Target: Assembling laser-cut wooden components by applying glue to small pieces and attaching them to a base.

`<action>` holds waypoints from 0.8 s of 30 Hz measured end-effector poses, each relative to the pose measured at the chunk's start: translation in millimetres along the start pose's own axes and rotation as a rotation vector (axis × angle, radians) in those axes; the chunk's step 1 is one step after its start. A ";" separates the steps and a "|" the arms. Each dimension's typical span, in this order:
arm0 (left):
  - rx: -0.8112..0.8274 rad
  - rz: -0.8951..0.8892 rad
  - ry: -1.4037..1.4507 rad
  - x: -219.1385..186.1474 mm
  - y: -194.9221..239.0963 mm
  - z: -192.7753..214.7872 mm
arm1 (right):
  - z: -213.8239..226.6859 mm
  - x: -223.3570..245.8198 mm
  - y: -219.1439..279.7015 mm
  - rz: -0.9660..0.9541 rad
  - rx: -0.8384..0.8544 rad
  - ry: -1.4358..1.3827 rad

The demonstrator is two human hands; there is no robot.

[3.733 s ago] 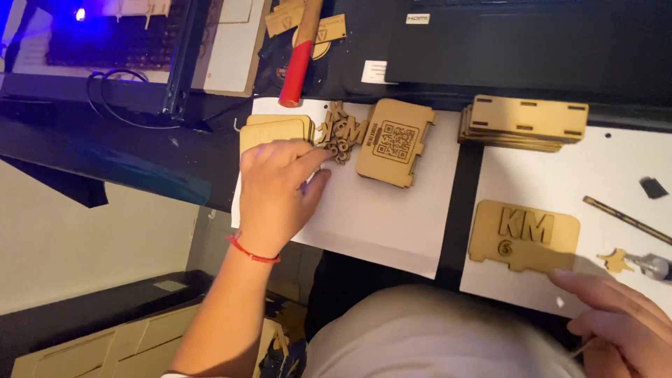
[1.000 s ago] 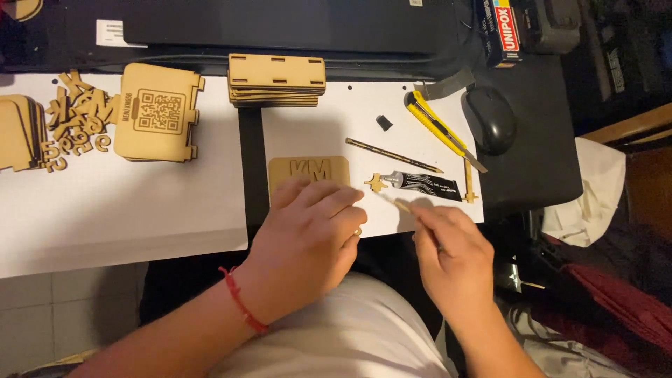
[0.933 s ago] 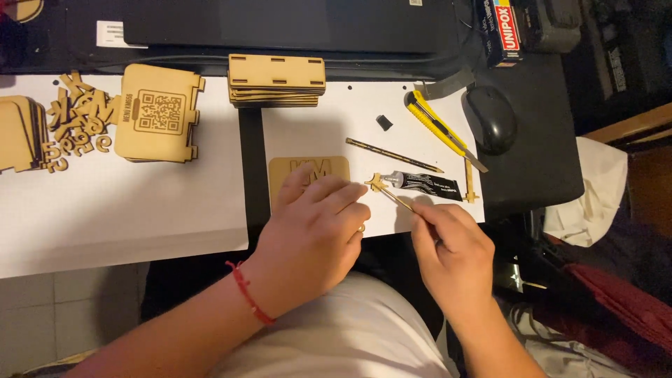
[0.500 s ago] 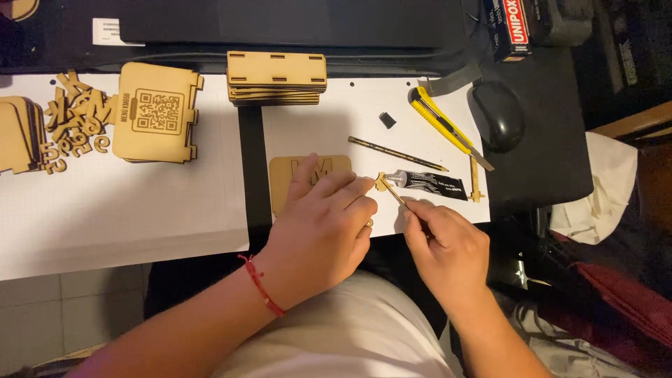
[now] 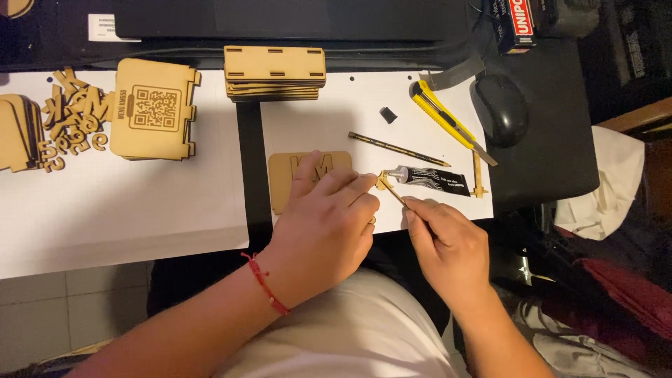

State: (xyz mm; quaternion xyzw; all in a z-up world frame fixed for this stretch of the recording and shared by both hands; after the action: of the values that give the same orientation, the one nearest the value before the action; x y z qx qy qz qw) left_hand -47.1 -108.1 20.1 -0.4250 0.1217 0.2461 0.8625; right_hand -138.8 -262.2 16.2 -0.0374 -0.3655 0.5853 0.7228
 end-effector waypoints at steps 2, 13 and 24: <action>0.008 0.005 0.004 -0.5 -0.3 0.5 | 0.9 -0.3 -0.7 0.006 0.012 0.002; 0.024 0.009 0.018 0.5 2.1 -0.8 | 4.8 -20.2 10.5 -0.368 0.075 -0.094; 0.062 0.014 0.045 2.1 3.4 -2.1 | 15.3 -3.0 1.5 -0.296 0.089 0.016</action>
State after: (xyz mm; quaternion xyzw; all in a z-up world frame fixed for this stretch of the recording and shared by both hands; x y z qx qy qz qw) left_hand -47.1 -107.3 15.6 -0.4027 0.1518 0.2386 0.8705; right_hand -148.9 -270.1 25.2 0.0442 -0.3348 0.4878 0.8050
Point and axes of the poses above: each hand's wrist, its own y-axis away from the middle knuckle, its own z-axis out of the back of the hand, x = y × z, the point moved 4 cm from there along -y, towards the middle knuckle, and after that the axes turned 15 degrees about -x, right-handed, at the moved point
